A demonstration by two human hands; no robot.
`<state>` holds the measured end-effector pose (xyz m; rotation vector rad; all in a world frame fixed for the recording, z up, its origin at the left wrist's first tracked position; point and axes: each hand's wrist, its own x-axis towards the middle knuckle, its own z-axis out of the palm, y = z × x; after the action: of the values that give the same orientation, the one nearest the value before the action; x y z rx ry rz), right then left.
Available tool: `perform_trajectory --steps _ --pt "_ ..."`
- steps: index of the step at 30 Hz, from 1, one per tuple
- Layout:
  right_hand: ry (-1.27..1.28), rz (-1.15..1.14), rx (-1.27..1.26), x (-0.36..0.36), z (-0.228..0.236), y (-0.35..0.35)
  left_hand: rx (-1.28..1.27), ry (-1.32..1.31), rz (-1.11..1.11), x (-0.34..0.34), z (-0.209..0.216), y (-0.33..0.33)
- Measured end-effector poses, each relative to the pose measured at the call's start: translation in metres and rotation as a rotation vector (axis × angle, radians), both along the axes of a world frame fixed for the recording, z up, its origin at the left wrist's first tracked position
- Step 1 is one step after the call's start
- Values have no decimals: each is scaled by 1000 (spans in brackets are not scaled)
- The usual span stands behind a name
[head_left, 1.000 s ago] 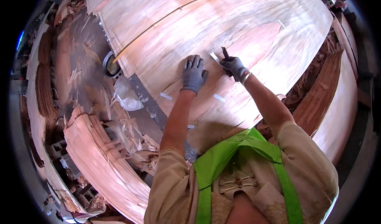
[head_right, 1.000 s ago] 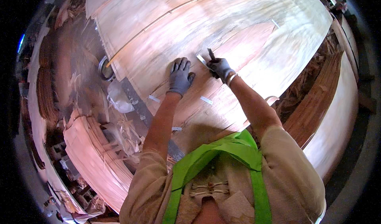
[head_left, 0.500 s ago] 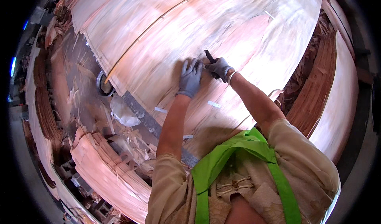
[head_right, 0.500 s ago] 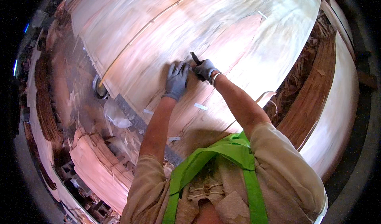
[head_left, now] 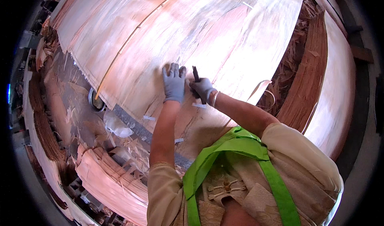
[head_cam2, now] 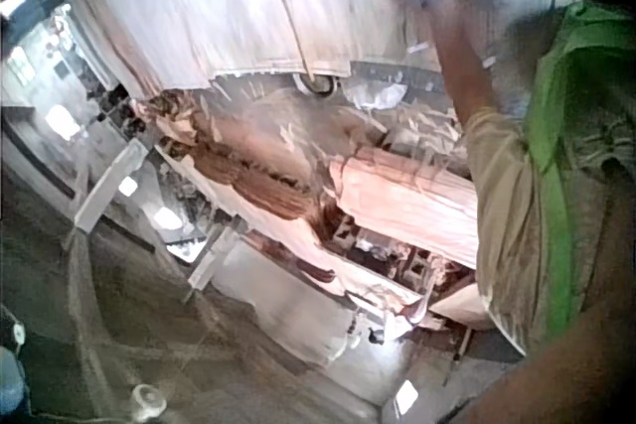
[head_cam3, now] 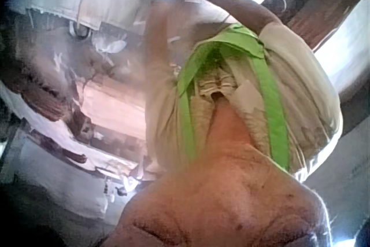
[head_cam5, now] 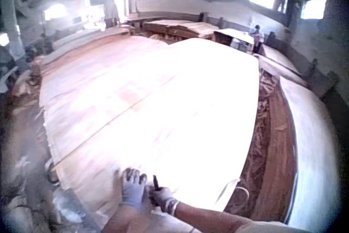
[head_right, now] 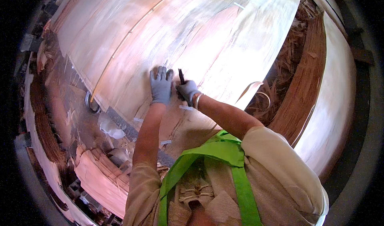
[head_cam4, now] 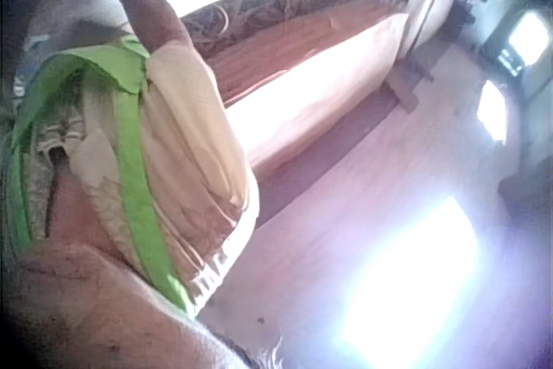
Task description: The person handles large wood veneers, pulling them from a stack, laying them across a workbench, and using a small blade to trim edges and remove imperfections before restacking them.
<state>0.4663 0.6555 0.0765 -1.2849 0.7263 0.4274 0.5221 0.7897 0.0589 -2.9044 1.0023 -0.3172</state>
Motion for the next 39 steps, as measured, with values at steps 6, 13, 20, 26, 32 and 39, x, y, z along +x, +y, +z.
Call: perform_trajectory --steps 6,13,20,26,32,39 --pt "-162 188 -253 -16 24 -100 44 53 13 -12 13 -21" --pt "-138 370 -724 33 5 -162 -252 73 -173 -45 0 -135" --pt "-165 724 -1049 33 32 -177 -217 253 -122 -45 -14 -145" --pt "-188 674 -1229 -13 22 -235 -272 304 -123 -43 8 -139" --pt "-97 -443 -519 -126 -32 -363 -477 473 -111 -108 45 -102" --pt "121 -814 62 -197 -69 -324 -420 580 -163 -157 55 -115"
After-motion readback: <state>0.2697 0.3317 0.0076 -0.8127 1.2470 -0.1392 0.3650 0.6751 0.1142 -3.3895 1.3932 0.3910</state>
